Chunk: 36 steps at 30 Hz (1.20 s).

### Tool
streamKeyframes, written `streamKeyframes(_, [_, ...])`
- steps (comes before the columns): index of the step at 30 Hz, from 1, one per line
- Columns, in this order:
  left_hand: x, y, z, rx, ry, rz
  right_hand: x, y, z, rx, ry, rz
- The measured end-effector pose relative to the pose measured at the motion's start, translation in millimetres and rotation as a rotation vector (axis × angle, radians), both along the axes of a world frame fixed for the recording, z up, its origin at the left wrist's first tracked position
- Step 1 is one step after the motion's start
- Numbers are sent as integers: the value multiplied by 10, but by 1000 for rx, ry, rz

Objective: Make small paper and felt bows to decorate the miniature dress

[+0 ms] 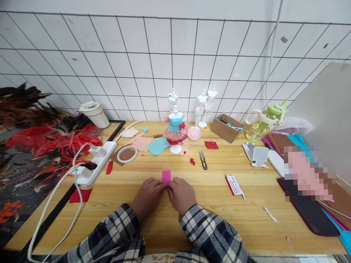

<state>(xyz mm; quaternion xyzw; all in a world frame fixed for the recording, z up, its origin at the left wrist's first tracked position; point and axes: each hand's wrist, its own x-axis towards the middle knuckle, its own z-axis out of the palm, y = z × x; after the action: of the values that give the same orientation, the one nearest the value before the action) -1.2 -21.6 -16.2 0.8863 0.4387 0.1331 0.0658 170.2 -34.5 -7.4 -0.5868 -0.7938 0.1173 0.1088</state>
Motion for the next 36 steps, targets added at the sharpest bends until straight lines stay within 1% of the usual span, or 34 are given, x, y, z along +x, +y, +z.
streamKeyframes(6, [9, -1, 23, 55, -38, -2, -3, -18, 60, -29, 9, -30])
streamKeyframes(10, [2, -3, 9, 33, -43, -22, -2, -17, 88, -50, -11, -23])
streamKeyframes(18, [-2, 1, -7, -7, -22, -12, -6, -12, 73, -59, 5, -28])
streamKeyframes(24, [3, 5, -5, 49, -68, -22, -6, -19, 75, -55, 10, -40])
streamKeyframes(29, [-5, -8, 5, 9, -41, -23, -7, -15, 95, -70, -35, -39])
streamKeyframes(36, [-8, 0, -2, 25, -32, -16, -14, -17, 83, -63, -41, -44])
